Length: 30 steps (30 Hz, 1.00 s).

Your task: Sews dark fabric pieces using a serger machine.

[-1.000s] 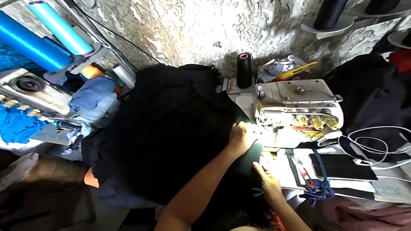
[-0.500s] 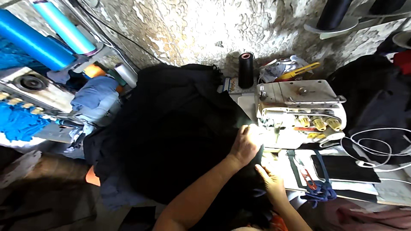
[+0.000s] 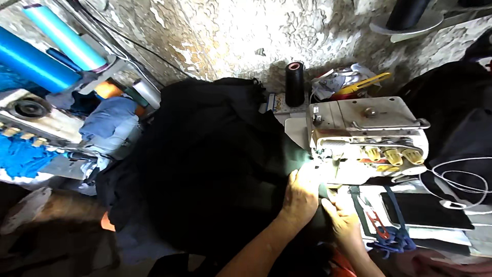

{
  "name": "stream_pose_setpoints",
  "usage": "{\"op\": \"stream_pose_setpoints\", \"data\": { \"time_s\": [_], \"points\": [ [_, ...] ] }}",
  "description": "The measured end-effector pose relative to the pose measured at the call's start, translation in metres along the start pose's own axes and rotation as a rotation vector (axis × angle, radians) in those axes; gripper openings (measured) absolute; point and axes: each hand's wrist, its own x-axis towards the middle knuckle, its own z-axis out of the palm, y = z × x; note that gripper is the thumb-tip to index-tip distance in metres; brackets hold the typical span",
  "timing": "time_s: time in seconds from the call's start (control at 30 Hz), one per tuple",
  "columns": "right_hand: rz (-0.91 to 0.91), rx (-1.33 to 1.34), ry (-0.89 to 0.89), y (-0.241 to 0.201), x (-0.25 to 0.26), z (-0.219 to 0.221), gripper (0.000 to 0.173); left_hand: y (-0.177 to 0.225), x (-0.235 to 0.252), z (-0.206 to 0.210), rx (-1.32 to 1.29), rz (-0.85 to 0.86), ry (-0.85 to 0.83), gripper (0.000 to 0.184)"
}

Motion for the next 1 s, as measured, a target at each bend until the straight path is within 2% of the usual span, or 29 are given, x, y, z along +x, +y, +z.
{"op": "stream_pose_setpoints", "data": {
  "time_s": [0.3, 0.47, 0.77, 1.0],
  "points": [
    [0.024, -0.067, 0.028, -0.01, -0.002, -0.001, 0.026, -0.004, 0.0, -0.004, 0.0, 0.008, -0.021, 0.021],
    [-0.111, -0.045, -0.002, -0.008, 0.002, 0.002, 0.031, -0.007, 0.003, -0.009, -0.024, -0.003, -0.092, 0.025],
    [-0.254, -0.23, -0.002, -0.013, 0.027, 0.008, 0.027, -0.025, 0.032, -0.017, -0.219, -0.103, -0.366, 0.039],
    [-0.201, -0.416, 0.018, -0.023, 0.041, 0.01, 0.027, -0.035, 0.062, -0.019, -0.274, -0.146, -0.47, 0.044]
  ]
}}
